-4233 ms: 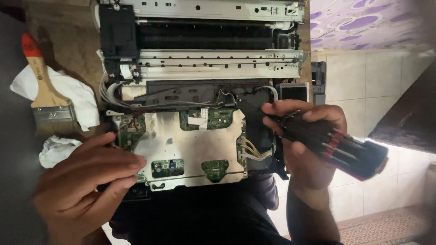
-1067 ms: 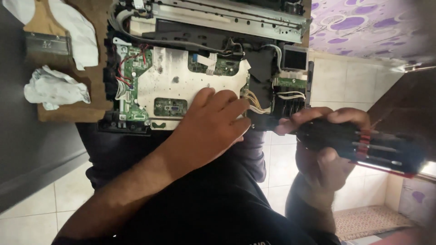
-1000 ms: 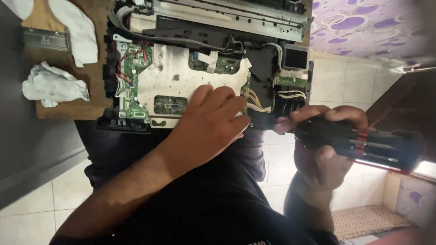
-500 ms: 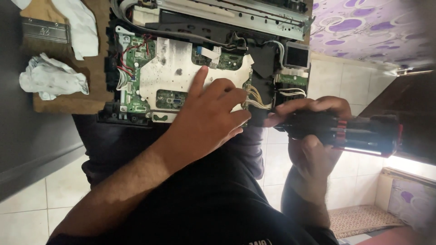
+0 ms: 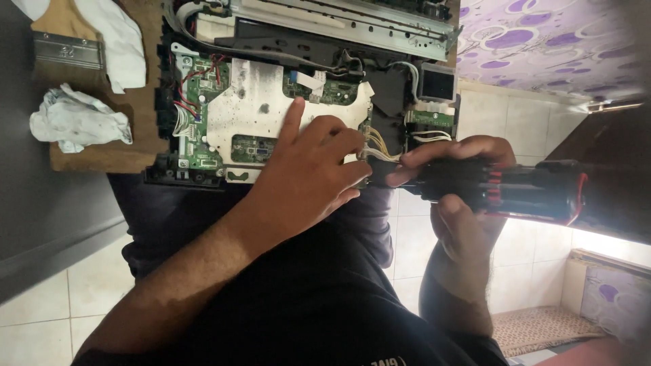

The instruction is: The person cleans the internal components of a disassembled printer with a brush and then uses a power screwdriver to remove screws from the circuit board and chassis.

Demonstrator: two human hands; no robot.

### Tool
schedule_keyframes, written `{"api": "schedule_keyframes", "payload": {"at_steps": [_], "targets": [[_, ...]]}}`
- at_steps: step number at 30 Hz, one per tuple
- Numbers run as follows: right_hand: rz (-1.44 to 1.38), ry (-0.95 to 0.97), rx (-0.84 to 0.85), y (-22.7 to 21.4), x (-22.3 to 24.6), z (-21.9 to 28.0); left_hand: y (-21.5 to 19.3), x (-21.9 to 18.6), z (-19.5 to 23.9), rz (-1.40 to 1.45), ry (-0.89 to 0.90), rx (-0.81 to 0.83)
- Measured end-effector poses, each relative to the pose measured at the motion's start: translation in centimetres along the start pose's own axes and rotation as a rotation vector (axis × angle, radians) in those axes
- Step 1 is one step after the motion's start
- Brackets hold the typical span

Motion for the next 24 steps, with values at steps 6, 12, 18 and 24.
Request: {"api": "schedule_keyframes", "payload": {"at_steps": [6,12,18,24], "targets": [[0.017,0.024,-0.011,0.5,-0.2,-0.2,0.1,0.0,0.1,-0.020,0.005,-0.013],[0.239,-0.395,0.180,-0.2,3.6,-1.1,0.1,0.0,0.0,0.013,0.002,-0.005],[0.112,-0.326,0.209,0.2,4.2,-2.2,0.0,-0.3,0.0,-0.020,0.026,-0.021],[0.249,-0.392,0.276,4.4,5.3,-3.1,-0.2,0.0,-1.3,0.167,-0.008,0.017]]}}
Point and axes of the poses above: each hand's wrist, its own z-axis away from the middle knuckle, its own y-axis out of the palm, x = y × z, the point moved 10 cm from there along -z, towards the middle knuckle, and after that the axes turned 1 degree about -x, right-handed, at the moved point
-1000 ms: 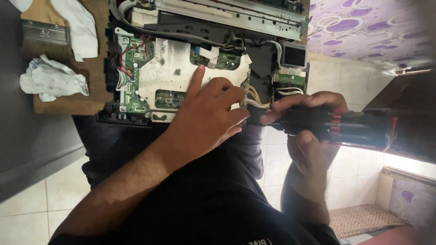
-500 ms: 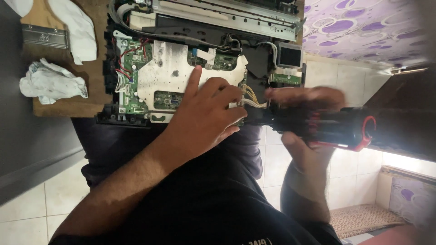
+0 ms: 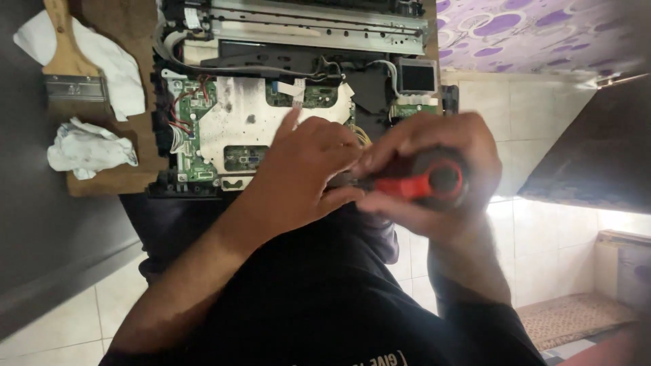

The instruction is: The person cleans the internal components of a disassembled printer with a brush and then uses a power screwdriver to remove screws from the circuit board and chassis.

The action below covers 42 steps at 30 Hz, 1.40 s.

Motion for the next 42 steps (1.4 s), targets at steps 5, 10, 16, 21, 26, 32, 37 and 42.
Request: {"api": "schedule_keyframes", "payload": {"at_steps": [5,10,16,21,26,32,37,42], "targets": [[0.157,0.050,-0.175,-1.1,0.3,-0.3,-0.1,-0.2,-2.0,0.350,0.085,-0.118],[0.172,0.130,-0.154,-3.2,1.1,1.1,0.2,-0.1,-2.5,0.462,0.078,-0.074],[0.479,0.026,0.209,-2.7,2.4,-0.7,1.8,0.6,-1.9,0.537,-0.116,0.096],[0.705,-0.035,0.211,-2.6,3.6,-2.1,1.1,-0.1,-1.9,0.515,-0.023,0.082],[0.446,0.024,0.435,-1.1,4.0,-2.4,1.3,0.2,-1.5,0.471,-0.009,0.097],[0.910,0.259,0.310,-2.8,3.1,-1.8,0.4,0.4,-2.2,0.695,-0.154,0.082],[0.867,0.117,0.326,-2.4,3.8,-2.1,0.8,-0.1,-2.3,0.525,-0.014,-0.055],[0.606,0.055,0.436,-1.7,5.0,-2.7,0.4,-0.5,-1.9,0.621,0.014,0.018]]}}
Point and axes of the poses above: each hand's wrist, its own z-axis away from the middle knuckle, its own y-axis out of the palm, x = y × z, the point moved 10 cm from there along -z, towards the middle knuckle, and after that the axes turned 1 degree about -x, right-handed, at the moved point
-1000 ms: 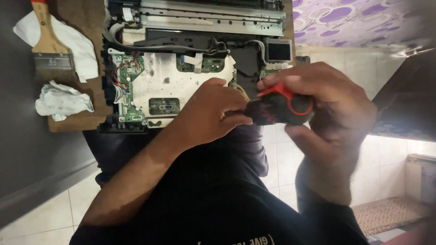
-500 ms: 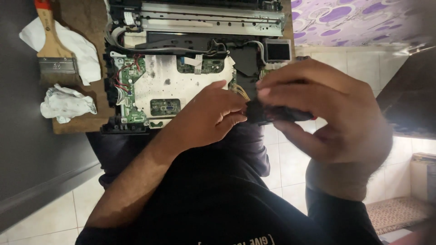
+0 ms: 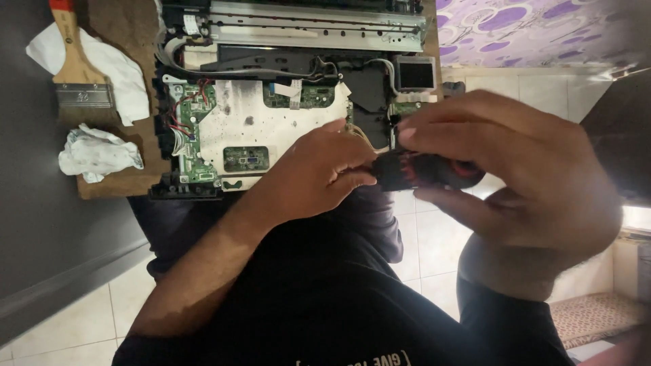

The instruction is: The person cleans the internal components of a disassembled printer with a brush and then uses a power screwdriver to remove screws from the circuit board and chassis.

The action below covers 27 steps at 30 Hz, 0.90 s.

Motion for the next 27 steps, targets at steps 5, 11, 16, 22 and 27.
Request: {"api": "schedule_keyframes", "payload": {"at_steps": [5,11,16,22,27], "targets": [[0.262,0.207,-0.065,0.6,-2.6,0.9,0.3,1.0,-0.2,0.085,-0.141,0.041],[-0.094,0.081,0.112,1.0,-0.6,0.2,-0.1,0.5,-0.2,-0.001,0.034,-0.062],[0.116,0.024,0.025,0.1,-2.2,1.8,0.1,1.0,0.0,0.100,-0.147,0.033],[0.242,0.170,-0.115,-0.5,-2.7,1.2,-0.2,1.0,-0.4,0.148,-0.152,-0.073],[-0.091,-0.065,0.141,1.5,-0.9,0.2,-0.1,0.5,-0.2,0.012,-0.023,-0.045]]}}
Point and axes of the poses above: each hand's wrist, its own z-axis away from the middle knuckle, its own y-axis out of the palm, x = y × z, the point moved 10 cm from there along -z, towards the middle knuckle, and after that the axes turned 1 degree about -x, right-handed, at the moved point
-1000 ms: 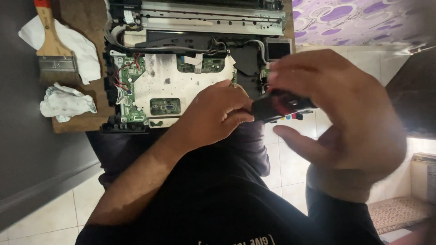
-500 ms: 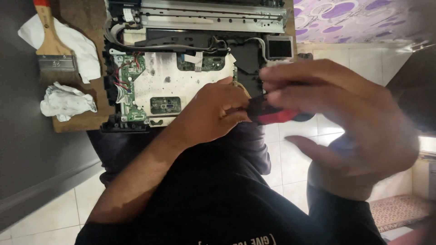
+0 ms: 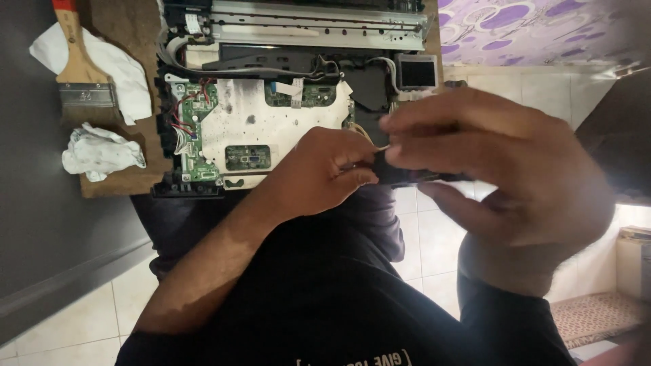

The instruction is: The person cleans the internal components of a disassembled printer with a brush and then uses a power screwdriver to remove screws from the circuit board and chassis.

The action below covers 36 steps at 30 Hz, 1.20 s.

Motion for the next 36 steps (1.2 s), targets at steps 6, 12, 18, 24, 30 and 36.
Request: {"api": "schedule_keyframes", "payload": {"at_steps": [6,12,18,24,30,36], "targets": [[0.216,0.115,-0.154,-1.0,-0.2,0.1,0.0,0.6,0.1,0.118,-0.113,0.033],[0.233,0.127,-0.212,-0.9,0.0,-0.4,-1.1,-0.5,-0.2,0.153,-0.069,-0.071],[0.341,0.410,-0.185,-0.1,-1.0,-0.2,-1.2,-0.2,-0.2,0.170,-0.109,-0.079],[0.376,0.593,-0.151,0.8,-1.5,0.6,-1.1,-0.1,0.2,0.086,-0.078,-0.080],[0.417,0.410,-0.312,0.5,0.6,1.0,-1.0,-0.2,0.3,0.124,-0.091,-0.072],[-0.004,0.393,-0.473,3.0,-2.7,2.7,-0.8,0.4,0.7,0.048,-0.131,-0.085]]}}
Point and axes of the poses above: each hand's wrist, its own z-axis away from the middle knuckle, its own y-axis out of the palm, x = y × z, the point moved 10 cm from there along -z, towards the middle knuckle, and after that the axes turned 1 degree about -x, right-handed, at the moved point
